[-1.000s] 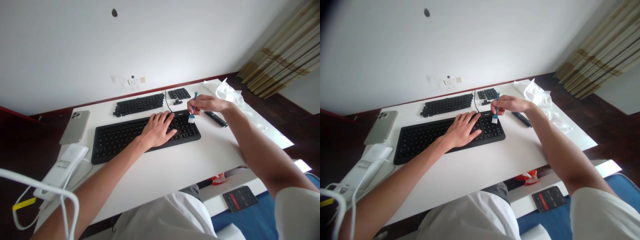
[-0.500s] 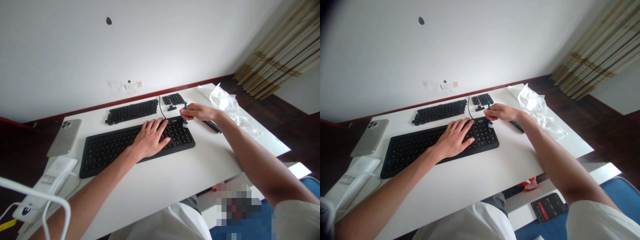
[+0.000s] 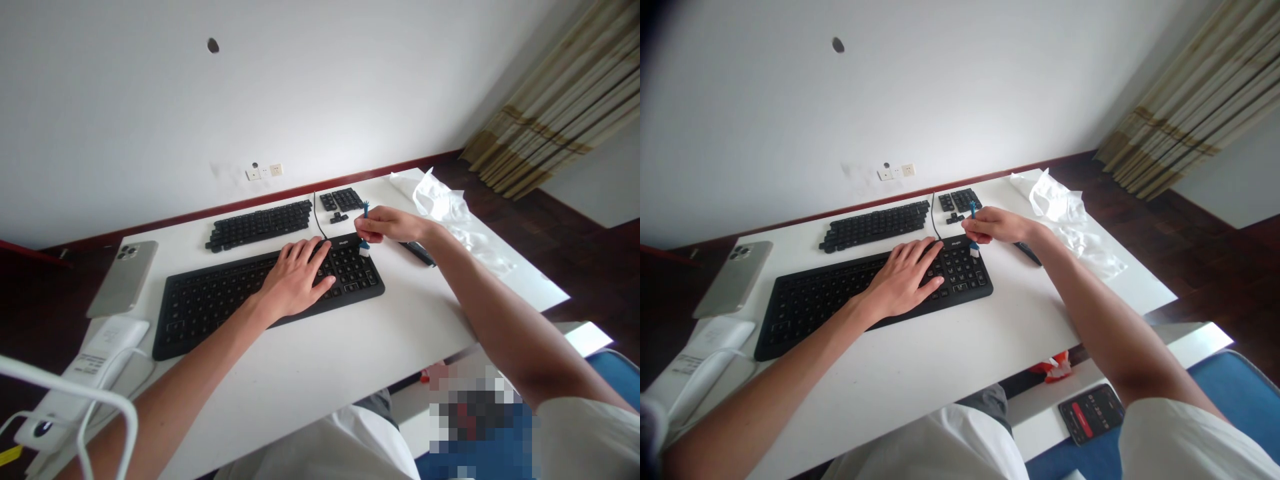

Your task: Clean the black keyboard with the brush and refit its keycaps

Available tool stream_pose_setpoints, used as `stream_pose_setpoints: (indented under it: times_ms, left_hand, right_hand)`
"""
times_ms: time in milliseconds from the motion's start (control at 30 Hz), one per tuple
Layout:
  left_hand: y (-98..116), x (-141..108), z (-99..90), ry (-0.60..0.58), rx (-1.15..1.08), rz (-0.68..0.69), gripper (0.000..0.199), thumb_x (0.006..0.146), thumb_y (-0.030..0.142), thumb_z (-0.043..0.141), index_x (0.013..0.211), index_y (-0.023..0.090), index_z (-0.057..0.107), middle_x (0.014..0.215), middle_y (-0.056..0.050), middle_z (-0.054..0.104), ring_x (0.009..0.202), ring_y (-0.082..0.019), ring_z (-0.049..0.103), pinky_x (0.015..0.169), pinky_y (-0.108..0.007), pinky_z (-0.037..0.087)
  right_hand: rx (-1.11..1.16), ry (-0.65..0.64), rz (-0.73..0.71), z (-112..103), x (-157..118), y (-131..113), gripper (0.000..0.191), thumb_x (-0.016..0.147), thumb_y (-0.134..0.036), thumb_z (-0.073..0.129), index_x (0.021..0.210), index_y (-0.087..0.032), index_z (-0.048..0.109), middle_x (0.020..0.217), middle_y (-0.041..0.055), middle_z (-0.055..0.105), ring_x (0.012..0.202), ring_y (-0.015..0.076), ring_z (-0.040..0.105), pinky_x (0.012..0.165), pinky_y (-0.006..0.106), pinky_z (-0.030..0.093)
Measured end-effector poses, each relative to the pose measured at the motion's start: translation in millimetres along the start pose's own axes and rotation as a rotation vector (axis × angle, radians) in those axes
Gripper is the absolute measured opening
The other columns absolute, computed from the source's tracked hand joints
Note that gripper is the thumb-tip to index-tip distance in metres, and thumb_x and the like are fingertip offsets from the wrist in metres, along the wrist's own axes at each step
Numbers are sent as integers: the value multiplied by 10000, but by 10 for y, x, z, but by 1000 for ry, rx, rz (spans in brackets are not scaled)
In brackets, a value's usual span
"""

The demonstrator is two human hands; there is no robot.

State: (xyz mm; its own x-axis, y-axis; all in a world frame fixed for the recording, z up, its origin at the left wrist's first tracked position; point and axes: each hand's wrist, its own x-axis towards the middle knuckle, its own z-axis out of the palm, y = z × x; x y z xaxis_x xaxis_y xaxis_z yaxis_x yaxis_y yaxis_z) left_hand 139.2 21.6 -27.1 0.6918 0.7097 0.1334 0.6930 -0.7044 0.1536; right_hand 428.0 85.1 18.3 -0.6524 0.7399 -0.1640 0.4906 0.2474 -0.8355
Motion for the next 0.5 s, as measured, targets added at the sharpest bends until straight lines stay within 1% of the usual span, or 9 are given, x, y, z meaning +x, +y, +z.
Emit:
stream_pose_setpoints:
  times_ms: [100,233,400,500]
  left_hand:
    - [-1,-3,-7,-8,6,-3,647,1079,525,426,1629,190,372,1674,-147,398,1457,-343,433,1219,-527,329]
    - [-3,-4,-8,-12,17,0,656,1084,525,422,1629,163,373,1678,-159,391,1459,-346,430,1221,-530,325]
    - [-1,-4,-7,-9,9,0,658,1082,521,436,1627,157,380,1679,-161,388,1468,-347,423,1225,-526,321]
    - [-2,-6,-2,-10,10,-1,661,1084,523,432,1631,155,377,1684,-160,383,1472,-346,420,1227,-528,320]
  right_hand:
    - [4,-48,21,13,5,13,546,1015,-656,534,711,-206,591,604,-19,503,591,131,437,619,304,381]
    - [-2,-24,31,40,17,2,524,1014,-639,533,737,-201,606,603,-18,513,592,134,453,615,300,387]
    - [-23,-73,61,54,18,-32,519,1015,-622,537,720,-195,570,599,-17,518,590,129,448,627,302,393]
    - [-17,-46,67,53,12,-45,514,1017,-622,529,727,-199,567,598,-13,512,591,136,445,631,310,392]
